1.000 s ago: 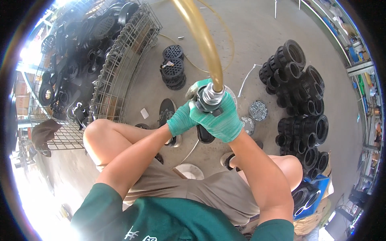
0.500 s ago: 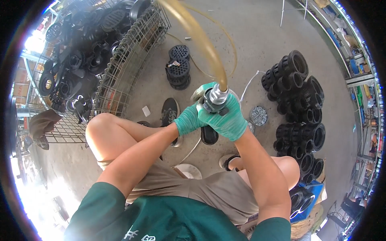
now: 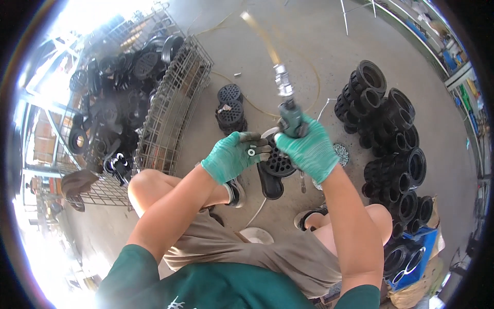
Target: The person uses an air-powered screwdriver to fasten a circular plastic vent piece onto a black motor housing, then taps the assembly with a hammer to secure parts before picking up and inspecting small metal components.
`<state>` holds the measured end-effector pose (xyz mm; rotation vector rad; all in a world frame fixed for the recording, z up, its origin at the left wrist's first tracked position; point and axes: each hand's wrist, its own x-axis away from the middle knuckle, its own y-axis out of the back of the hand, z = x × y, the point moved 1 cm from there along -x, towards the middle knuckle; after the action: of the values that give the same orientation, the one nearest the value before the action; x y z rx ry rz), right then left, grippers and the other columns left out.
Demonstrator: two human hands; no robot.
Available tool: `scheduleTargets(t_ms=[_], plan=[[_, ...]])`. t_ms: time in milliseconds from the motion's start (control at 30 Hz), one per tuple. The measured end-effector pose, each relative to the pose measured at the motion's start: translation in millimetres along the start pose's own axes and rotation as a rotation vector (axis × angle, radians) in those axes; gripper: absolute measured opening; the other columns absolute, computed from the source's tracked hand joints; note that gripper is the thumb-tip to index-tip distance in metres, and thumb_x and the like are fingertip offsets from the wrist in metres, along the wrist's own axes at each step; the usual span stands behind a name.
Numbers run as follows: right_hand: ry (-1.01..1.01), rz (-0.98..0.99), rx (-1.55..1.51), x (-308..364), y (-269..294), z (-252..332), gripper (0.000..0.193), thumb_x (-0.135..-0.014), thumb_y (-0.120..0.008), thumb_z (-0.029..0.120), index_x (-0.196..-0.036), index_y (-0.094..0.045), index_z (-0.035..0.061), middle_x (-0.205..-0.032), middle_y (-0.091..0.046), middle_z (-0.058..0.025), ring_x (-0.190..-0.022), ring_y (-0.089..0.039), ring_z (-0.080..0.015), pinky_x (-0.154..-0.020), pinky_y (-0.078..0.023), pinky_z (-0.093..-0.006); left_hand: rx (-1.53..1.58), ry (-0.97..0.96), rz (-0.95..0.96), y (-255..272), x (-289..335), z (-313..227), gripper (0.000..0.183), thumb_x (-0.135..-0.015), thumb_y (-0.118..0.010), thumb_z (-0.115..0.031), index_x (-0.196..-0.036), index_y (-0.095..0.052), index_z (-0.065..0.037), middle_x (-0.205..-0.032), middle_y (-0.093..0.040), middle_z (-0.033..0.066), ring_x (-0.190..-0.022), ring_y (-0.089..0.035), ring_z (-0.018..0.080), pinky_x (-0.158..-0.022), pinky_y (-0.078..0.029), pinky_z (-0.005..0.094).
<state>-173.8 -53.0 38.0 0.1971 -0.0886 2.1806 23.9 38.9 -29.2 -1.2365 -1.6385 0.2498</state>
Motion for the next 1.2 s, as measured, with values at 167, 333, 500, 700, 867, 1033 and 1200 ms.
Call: scheduleTargets(t_ms=[167,333,500,700,867,1033,1200], plan=[[0.036,0.083,0.101,8,-3,-11,0.04,-0.082,-0.076,0.007,-0.12,-0.063,0.005,-0.095,-0.068,-0.0013,-0.083,-0.062,-0.0089,-0.078,-0.055,-0.029,0.002,-0.014,0.072,-42,12,-5,0.035,-0.101,-0.045,-0.019,-0.123,-0.058,0.006,-0.12,-0.064,0.0197,-0.1,-0.065,0.0306,-0.095,-0.056,0.0453],[0.259,-0.067,0.424,13,-13,-7,0.042,-0.077,-0.078,0.011,-0.116,-0.064,0.0053,-0.102,-0.07,-0.0193,-0.092,-0.068,-0.0386,-0.083,-0.055,-0.042,-0.157,-0.079,-0.041,-61,18,-4,0.033,-0.09,-0.046,0.0,-0.117,-0.065,-0.001,-0.099,-0.063,0.0109,-0.091,-0.061,0.0233,-0.087,-0.053,0.0396],[0.295,-0.077,0.4,24,-6,-12,0.046,-0.074,-0.079,0.011,-0.117,-0.065,0.0057,-0.1,-0.072,-0.0182,-0.091,-0.071,-0.0356,-0.083,-0.055,-0.0407,-0.135,-0.094,-0.022,-79,13,16,0.017,-0.094,-0.052,-0.005,-0.101,-0.066,-0.012,-0.092,-0.068,0.0081,-0.075,-0.066,0.024,-0.066,-0.058,0.0424],[0.246,-0.083,0.395,23,-14,-19,0.036,-0.075,-0.076,-0.005,-0.107,-0.065,0.0061,-0.086,-0.068,-0.0052,-0.077,-0.059,-0.0117,-0.075,-0.053,-0.0306,-0.118,-0.225,-0.052,-73,-11,50,0.014,-0.098,-0.06,-0.015,-0.108,-0.069,-0.014,-0.092,-0.07,0.0024,-0.076,-0.066,0.0169,-0.065,-0.057,0.0375],[0.208,-0.061,0.442,24,-17,-17,0.041,-0.077,-0.076,-0.004,-0.115,-0.066,0.0075,-0.093,-0.07,-0.0054,-0.082,-0.062,-0.0122,-0.077,-0.053,-0.03,-0.214,-0.24,-0.097,-77,6,47,0.016,-0.101,-0.059,-0.018,-0.114,-0.068,-0.019,-0.093,-0.069,0.0005,-0.077,-0.066,0.0149,-0.063,-0.056,0.0334],[0.207,-0.065,0.341,15,-12,-39,0.026,-0.08,-0.075,-0.003,-0.102,-0.064,0.0061,-0.081,-0.063,-0.0016,-0.074,-0.055,-0.0102,-0.07,-0.051,-0.0286,-0.206,-0.322,-0.123,-75,-9,61,0.021,-0.1,-0.059,-0.015,-0.12,-0.067,-0.018,-0.098,-0.069,0.0008,-0.081,-0.065,0.0144,-0.067,-0.057,0.0335],[0.146,-0.102,0.493,20,-20,-27,0.027,-0.082,-0.071,-0.005,-0.105,-0.064,0.0047,-0.09,-0.064,-0.0004,-0.079,-0.057,-0.01,-0.075,-0.053,-0.0291,-0.287,-0.42,-0.135,-53,-17,62,0.025,-0.101,-0.057,-0.01,-0.125,-0.065,-0.011,-0.103,-0.069,0.002,-0.084,-0.065,0.0136,-0.075,-0.058,0.0319]])
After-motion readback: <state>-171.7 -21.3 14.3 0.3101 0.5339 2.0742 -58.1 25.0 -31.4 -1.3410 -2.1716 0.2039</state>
